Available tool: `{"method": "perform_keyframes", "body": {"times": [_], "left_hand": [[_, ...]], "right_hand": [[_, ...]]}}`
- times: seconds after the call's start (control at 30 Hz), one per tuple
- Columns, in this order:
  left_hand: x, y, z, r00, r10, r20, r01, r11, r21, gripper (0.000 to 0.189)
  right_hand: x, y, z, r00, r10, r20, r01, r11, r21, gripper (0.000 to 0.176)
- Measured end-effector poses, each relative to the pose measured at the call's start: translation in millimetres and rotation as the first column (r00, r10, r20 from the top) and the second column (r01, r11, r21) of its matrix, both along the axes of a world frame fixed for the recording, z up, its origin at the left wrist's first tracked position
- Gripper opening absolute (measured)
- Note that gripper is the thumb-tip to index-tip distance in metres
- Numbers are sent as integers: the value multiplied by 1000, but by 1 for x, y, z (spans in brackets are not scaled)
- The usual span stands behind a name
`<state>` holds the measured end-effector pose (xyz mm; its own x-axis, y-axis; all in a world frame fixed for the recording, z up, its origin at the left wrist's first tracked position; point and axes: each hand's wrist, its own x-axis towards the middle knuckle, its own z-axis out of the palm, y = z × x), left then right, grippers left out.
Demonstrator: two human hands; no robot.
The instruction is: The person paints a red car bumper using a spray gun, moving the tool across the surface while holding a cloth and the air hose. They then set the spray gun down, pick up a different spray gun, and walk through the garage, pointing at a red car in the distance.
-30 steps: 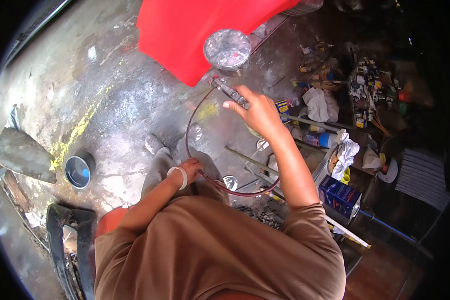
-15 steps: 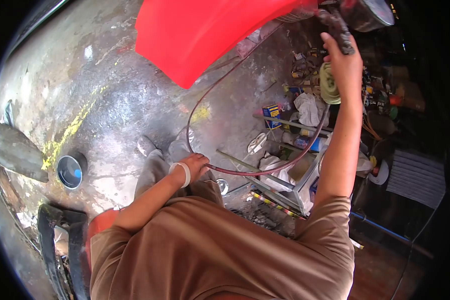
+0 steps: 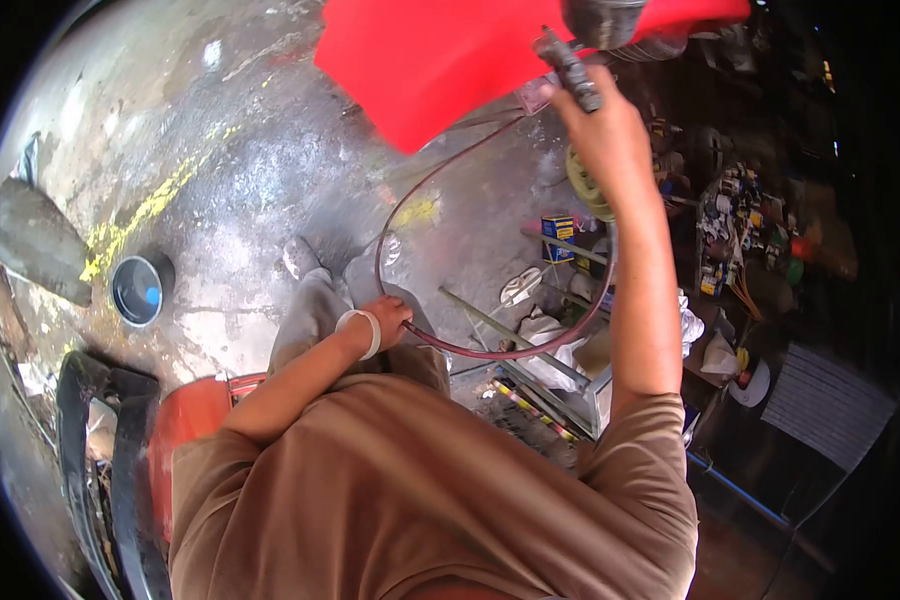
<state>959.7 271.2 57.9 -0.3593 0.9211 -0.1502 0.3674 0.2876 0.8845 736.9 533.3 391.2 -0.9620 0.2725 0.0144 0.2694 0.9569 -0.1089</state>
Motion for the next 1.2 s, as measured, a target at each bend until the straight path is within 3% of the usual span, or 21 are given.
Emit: {"method": "perform_keyframes", "body": {"times": [0.3,0.33,0.43,0.53,0.63,0.7,0.83,0.93,1.0,1.03,1.2], "left_hand": [[18,-36,-21,999,3,40,6,976,-219,20],[21,-41,-24,998,5,56,9,970,-243,20],[23,-53,-33,992,-17,124,53,954,-295,28],[30,-65,-52,996,-31,86,53,962,-267,26],[27,-72,-72,996,-47,82,58,989,-134,23],[11,-72,-57,995,-51,85,59,993,-98,21],[-21,-56,-26,997,-67,24,65,994,82,20],[-32,-30,-19,999,-39,0,39,989,143,23],[-44,-13,-14,992,-117,-54,122,988,94,26],[-50,-6,-12,985,-154,-78,159,985,64,27],[-68,9,-20,990,-26,-137,23,999,-25,26]], "right_hand": [[27,-55,-173,955,228,190,-244,968,66,37],[30,-60,-195,949,174,264,-186,982,23,44],[44,-79,-235,922,190,338,-180,982,-60,36],[61,-83,-256,888,225,401,-190,974,-127,39],[73,-77,-238,912,192,363,-121,970,-209,44],[82,-64,-209,952,122,280,-51,967,-249,47],[80,-22,-110,986,-40,164,82,963,-258,55],[67,24,-37,990,-132,-40,114,948,-295,59],[56,55,6,965,-178,-191,119,951,-285,62],[52,65,34,948,-249,-198,160,911,-380,54],[50,130,93,852,-411,-324,198,827,-526,38]]}}
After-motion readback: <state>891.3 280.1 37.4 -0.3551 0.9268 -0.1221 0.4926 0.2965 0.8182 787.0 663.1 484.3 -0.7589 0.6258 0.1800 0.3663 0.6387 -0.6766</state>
